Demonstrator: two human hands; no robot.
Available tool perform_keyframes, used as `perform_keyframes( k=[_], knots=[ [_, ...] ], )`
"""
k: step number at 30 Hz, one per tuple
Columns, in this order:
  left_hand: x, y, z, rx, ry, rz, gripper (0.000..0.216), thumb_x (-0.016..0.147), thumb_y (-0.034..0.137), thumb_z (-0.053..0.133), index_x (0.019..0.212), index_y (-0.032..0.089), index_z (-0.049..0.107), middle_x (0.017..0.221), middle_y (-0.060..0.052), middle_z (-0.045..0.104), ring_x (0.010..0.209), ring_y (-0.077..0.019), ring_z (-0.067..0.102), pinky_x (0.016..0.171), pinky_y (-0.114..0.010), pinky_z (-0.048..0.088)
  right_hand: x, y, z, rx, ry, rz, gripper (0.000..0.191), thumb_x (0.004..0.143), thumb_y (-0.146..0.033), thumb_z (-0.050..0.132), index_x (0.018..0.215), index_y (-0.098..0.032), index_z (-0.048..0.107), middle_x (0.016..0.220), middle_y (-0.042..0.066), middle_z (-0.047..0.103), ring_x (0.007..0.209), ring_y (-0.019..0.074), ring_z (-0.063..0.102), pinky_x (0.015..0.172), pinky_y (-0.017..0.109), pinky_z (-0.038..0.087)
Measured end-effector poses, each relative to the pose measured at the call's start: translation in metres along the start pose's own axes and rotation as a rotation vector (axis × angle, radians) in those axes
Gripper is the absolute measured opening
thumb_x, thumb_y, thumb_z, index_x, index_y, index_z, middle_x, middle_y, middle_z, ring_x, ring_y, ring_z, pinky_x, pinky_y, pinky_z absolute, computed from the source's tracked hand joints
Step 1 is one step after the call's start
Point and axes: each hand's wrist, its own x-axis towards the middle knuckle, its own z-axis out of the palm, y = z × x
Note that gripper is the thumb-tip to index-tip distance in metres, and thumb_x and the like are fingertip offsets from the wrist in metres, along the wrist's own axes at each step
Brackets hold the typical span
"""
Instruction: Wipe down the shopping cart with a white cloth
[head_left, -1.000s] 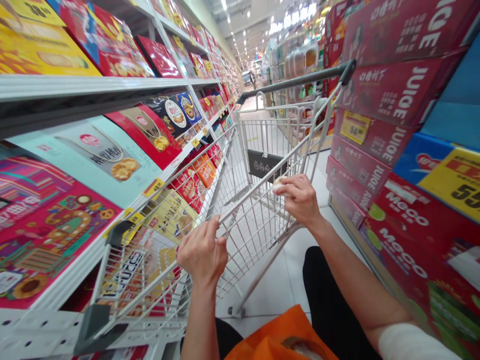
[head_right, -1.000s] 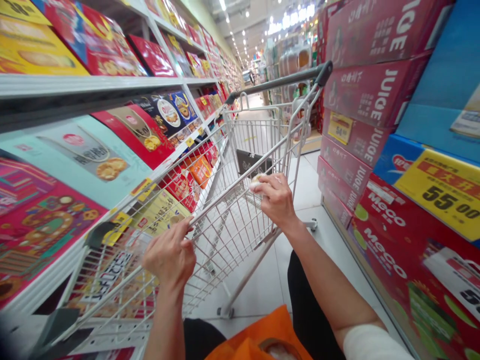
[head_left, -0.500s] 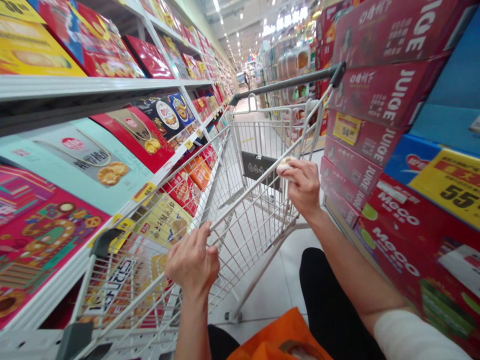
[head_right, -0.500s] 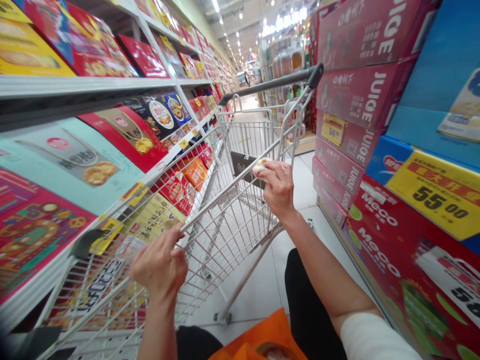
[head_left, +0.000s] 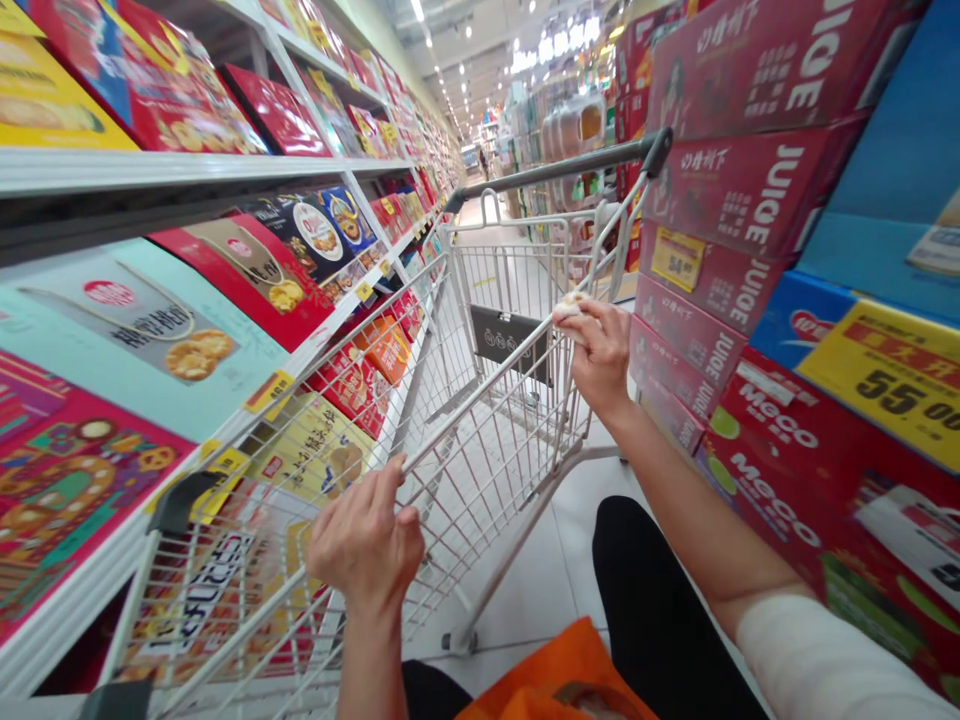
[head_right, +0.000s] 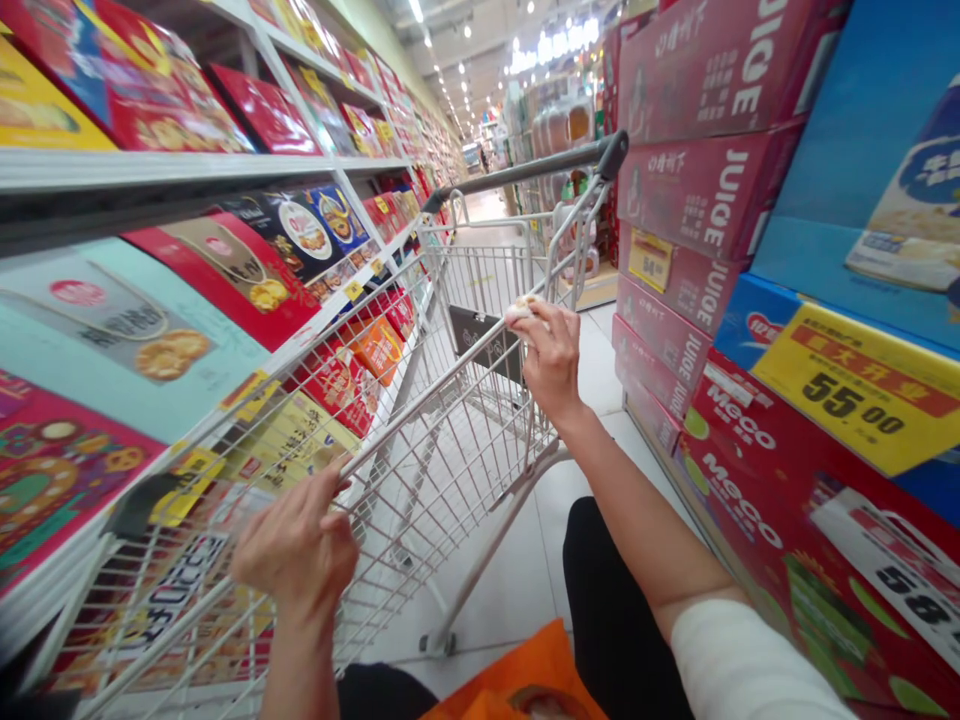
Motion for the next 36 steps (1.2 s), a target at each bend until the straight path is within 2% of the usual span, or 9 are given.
perform_keyframes(
  k=[5,10,13,15,18,22,26,30,36],
  knots=[
    [0.001,-0.001,0.000,0.015,-0.006,0.025,0.075,0.098,0.058,0.002,0.113,0.020,0.065,0.082,-0.007,0.071,0.079,-0.0220,0.062,0.069,-0.034,0.035,-0.005,0.012,-0.001,0.009,-0.104,-0.052,0.026,0.090,-0.010,0.050,0.091,-0.027,0.070,0.101,0.004,0.067,0.099,0.0215,0.057,0.091,0.042,0.050],
    [-0.001,-0.004,0.004,-0.001,0.030,-0.006,0.074,0.097,0.058,0.003,0.119,0.023,0.064,0.084,-0.008,0.072,0.079,-0.0227,0.062,0.068,-0.034,0.034,0.037,0.029,-0.007,-0.016,-0.004,-0.039,0.032,0.093,-0.012,0.047,0.111,-0.030,0.066,0.118,0.005,0.061,0.111,0.0239,0.055,0.098,0.049,0.048],
    [-0.003,-0.005,0.006,0.011,0.022,-0.006,0.075,0.097,0.059,0.002,0.121,0.023,0.064,0.085,-0.009,0.072,0.079,-0.0230,0.062,0.068,-0.035,0.034,0.055,0.040,-0.001,-0.019,-0.012,-0.046,0.038,0.092,-0.010,0.046,0.120,-0.029,0.063,0.124,0.007,0.058,0.118,0.0241,0.054,0.102,0.048,0.048],
    [-0.003,-0.005,0.007,0.015,0.015,-0.005,0.075,0.097,0.059,0.003,0.120,0.022,0.064,0.084,-0.009,0.071,0.078,-0.0231,0.061,0.068,-0.035,0.034,0.047,0.045,0.004,-0.020,-0.039,-0.054,0.043,0.090,-0.007,0.045,0.121,-0.029,0.064,0.125,0.007,0.059,0.120,0.0234,0.055,0.104,0.046,0.048],
    [-0.002,-0.004,0.007,0.013,0.020,-0.017,0.075,0.096,0.060,0.004,0.118,0.022,0.064,0.082,-0.009,0.070,0.076,-0.0230,0.061,0.067,-0.035,0.034,0.012,0.047,0.008,-0.009,-0.028,-0.024,0.047,0.086,-0.003,0.043,0.119,-0.027,0.066,0.120,0.008,0.063,0.116,0.0220,0.058,0.103,0.043,0.050],
    [0.000,-0.004,0.007,0.006,0.046,-0.007,0.074,0.096,0.060,0.003,0.112,0.021,0.065,0.078,-0.008,0.069,0.075,-0.0223,0.061,0.065,-0.034,0.033,-0.021,0.049,0.002,0.050,-0.082,0.004,0.040,0.084,-0.004,0.046,0.107,-0.025,0.071,0.109,0.007,0.067,0.107,0.0202,0.063,0.096,0.038,0.054],
    [0.001,-0.011,0.008,-0.002,0.050,0.034,0.070,0.096,0.062,0.007,0.100,0.021,0.064,0.068,-0.005,0.065,0.067,-0.0208,0.060,0.060,-0.033,0.031,0.008,0.059,-0.005,0.064,-0.015,0.030,0.031,0.084,-0.008,0.051,0.101,-0.024,0.071,0.105,0.006,0.068,0.103,0.0197,0.064,0.093,0.038,0.054],
    [0.001,-0.020,0.008,0.022,0.062,0.049,0.067,0.095,0.062,0.007,0.087,0.022,0.060,0.064,-0.004,0.062,0.061,-0.0205,0.058,0.058,-0.033,0.030,0.038,0.072,0.007,0.054,0.086,0.035,0.033,0.084,-0.008,0.048,0.103,-0.024,0.070,0.112,0.008,0.066,0.110,0.0209,0.060,0.098,0.040,0.050],
    [-0.002,-0.036,0.009,-0.004,0.065,0.046,0.061,0.096,0.056,0.010,0.094,0.021,0.061,0.069,-0.005,0.065,0.063,-0.0213,0.059,0.061,-0.033,0.034,0.018,0.069,0.016,-0.002,0.023,0.005,0.031,0.079,-0.005,0.047,0.088,-0.023,0.071,0.100,0.006,0.069,0.100,0.0220,0.059,0.090,0.040,0.049]
  ],
)
